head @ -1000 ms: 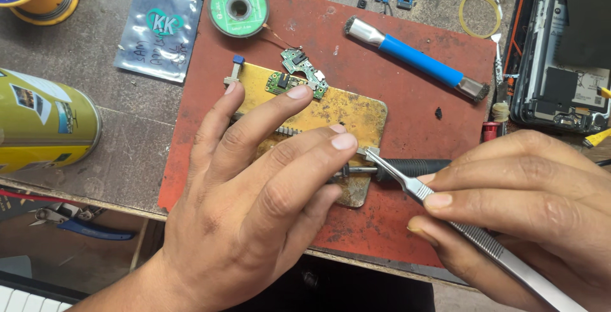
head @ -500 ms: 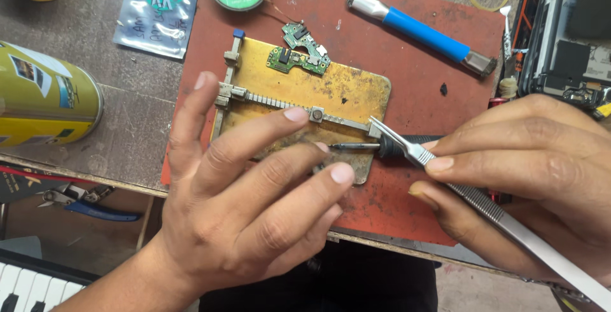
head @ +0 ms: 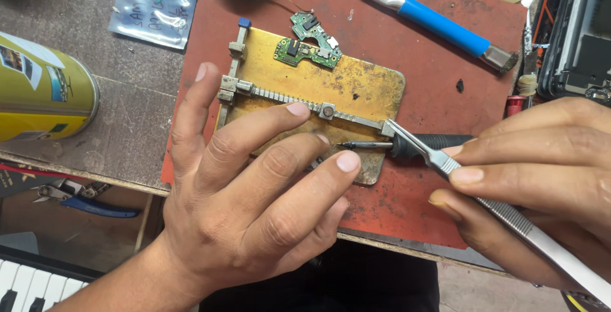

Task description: The person solders a small circuit board clamped in a board holder, holding the board with one hand while using tweezers and a soldering iron on its components. They then lift the board, wipe the soldering iron tip on a cloth, and continue soldering while steadying the board with a metal file.

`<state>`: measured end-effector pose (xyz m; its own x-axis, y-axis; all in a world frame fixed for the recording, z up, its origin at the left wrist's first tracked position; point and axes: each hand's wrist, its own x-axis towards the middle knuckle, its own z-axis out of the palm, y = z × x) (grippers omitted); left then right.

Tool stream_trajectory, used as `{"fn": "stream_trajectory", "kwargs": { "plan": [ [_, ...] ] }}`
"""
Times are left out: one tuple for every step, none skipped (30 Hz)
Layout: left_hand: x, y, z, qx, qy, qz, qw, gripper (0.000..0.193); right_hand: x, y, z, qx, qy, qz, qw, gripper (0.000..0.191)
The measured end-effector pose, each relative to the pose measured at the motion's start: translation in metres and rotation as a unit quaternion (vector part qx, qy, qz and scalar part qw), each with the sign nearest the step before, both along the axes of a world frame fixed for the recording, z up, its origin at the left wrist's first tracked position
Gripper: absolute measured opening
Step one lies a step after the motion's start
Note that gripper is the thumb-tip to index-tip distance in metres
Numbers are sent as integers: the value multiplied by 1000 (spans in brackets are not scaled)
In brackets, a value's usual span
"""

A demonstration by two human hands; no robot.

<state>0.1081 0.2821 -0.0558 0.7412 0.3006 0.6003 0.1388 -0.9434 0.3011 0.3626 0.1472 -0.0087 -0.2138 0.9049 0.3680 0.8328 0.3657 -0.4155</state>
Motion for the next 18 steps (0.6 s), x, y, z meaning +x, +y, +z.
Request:
{"fn": "stream_trajectory", "kwargs": {
  "plan": [
    [0, 0, 0, 0, -2, -1, 1000, 35, 3, -2, -2, 9, -3, 7, 1000, 49],
    [0, 1, 0, 1, -8, -3, 1000, 36, 6, -4, -4, 18, -7, 14, 1000, 49],
    [0, 1, -1, 3, -14, -6, 1000, 36, 10, -6, -6, 28, -9, 24, 999, 49],
    [0, 1, -1, 5, -20, -8, 1000, 36, 14, -8, -9, 37, -11, 30, 999, 50],
    [1, 1, -2, 11, -29, -12, 999, 35, 18, -11, -10, 46, -14, 36, 998, 50],
    [1, 2, -3, 18, -38, -16, 999, 34, 21, -13, -12, 54, -16, 37, 998, 51],
    [2, 1, -4, 25, -47, -22, 998, 33, 24, -16, -10, 55, -14, 41, 998, 52],
    [2, 1, -4, 26, -61, -20, 998, 32, 25, -19, -9, 55, -12, 45, 997, 53],
    [2, 2, -5, 28, -77, -20, 996, 31, 25, -22, -3, 48, -6, 50, 998, 53],
    [2, 2, -5, 30, -94, -21, 995, 30, 22, -26, 2, 39, -8, 36, 999, 52],
    [3, 3, -5, 32, -110, -23, 993, 29, 18, -30, 9, 31, -10, 23, 999, 51],
    [3, 4, -4, 34, -127, -25, 991, 28, 8, -36, 15, 21, -18, -9, 1000, 48],
    [4, 4, -3, 35, -142, -26, 989, 27, 0, -40, 22, 7, -16, -30, 999, 45],
    [4, 4, -1, 50, -146, -33, 988, 28, -10, -45, 29, -6, -13, -51, 999, 42],
    [4, 4, 2, 65, -150, -39, 986, 28, -22, -50, 35, -22, -2, -61, 998, 38],
    [4, 3, 6, 78, -153, -45, 984, 28, -32, -54, 39, -40, 11, -72, 997, 34],
    [4, 0, 10, 79, -146, -81, 983, 30, -41, -56, 40, -35, 18, -72, 997, 32],
    [3, -4, 13, 82, -140, -119, 980, 34, -49, -56, 39, -30, 26, -73, 997, 30]
  ]
}}
